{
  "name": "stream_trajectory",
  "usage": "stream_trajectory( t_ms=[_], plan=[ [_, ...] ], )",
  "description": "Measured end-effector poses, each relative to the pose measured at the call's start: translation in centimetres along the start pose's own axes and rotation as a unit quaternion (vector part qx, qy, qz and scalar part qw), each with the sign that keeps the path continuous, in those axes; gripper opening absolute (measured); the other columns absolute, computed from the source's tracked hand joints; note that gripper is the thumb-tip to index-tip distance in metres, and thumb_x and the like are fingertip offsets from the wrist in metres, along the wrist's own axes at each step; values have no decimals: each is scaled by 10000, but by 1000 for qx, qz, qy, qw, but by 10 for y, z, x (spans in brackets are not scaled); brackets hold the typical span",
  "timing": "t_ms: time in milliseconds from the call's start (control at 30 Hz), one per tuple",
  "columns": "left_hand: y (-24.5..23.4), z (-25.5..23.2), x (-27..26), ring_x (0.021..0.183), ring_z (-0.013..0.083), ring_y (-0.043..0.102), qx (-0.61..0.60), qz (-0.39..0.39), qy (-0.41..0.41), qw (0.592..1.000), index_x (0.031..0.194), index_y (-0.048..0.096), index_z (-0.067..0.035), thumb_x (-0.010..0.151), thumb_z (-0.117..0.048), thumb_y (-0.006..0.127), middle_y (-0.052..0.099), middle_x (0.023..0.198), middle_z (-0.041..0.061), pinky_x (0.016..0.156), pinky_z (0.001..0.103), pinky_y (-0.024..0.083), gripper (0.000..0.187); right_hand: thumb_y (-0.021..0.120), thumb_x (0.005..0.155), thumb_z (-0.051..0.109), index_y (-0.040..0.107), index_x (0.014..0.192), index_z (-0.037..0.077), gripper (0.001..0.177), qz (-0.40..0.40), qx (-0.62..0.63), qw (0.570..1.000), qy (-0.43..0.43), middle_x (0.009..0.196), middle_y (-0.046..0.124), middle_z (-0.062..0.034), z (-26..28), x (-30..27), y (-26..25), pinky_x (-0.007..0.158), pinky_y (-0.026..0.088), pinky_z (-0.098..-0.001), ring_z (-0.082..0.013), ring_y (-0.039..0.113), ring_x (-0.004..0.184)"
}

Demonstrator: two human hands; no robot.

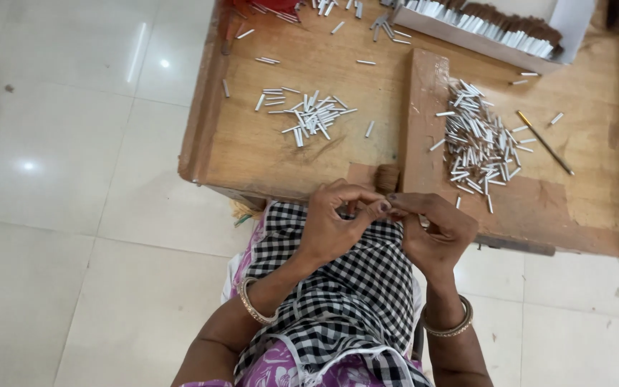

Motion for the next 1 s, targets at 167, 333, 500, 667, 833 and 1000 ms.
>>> stream_trajectory(
  t_ms=[167,333,500,667,833,1000],
  plan=[
    [-46,-16,20,808,183,549,196,-120,89,969,985,791,-158,883,-233,785,691,891,-13,748,357,418,126,592,808,-219,733,946,-48,261,-41,-77,994,-71,939,752,-132,-6,4,9,761,582,-261,-175,733,859],
    [-90,5,50,980,252,529,446,-243,121,853,1014,736,-167,874,-148,768,596,1020,30,836,418,372,145,617,804,-213,728,923,-45,234,-51,-125,986,-100,927,747,-128,7,8,14,787,586,-279,-192,737,874],
    [-63,-19,34,957,235,542,389,-187,144,891,956,675,-141,855,-106,741,657,1007,-11,836,411,323,125,613,822,-216,708,934,-56,217,-60,-47,995,-67,977,743,-148,-1,4,17,807,602,-283,-204,740,941],
    [-12,-36,3,922,197,547,181,-55,176,966,972,668,-118,894,-51,716,680,960,-26,858,366,326,113,622,879,-204,688,974,-72,176,-63,57,996,-20,1047,730,-174,-5,-2,11,868,607,-293,-220,733,1011],
    [-2,-33,-2,893,182,541,120,-32,164,979,948,661,-109,888,-37,729,682,945,-41,864,343,331,115,650,901,-183,672,977,-78,131,-70,69,995,-6,1046,732,-183,-8,-6,4,861,601,-286,-218,730,990],
    [-1,-36,-4,883,178,541,160,-45,184,969,955,662,-109,865,-9,729,688,951,-42,840,359,315,151,644,882,-199,691,966,-37,189,-78,-82,991,-69,1024,753,-142,16,-1,3,740,593,-256,-181,753,914]
  ],
)
Point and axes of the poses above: each hand's wrist, its own x-axis towards the middle knuckle, its own y-axis out of the palm, z = x × y, the point moved 5 cm from there along x, towards the middle knuckle
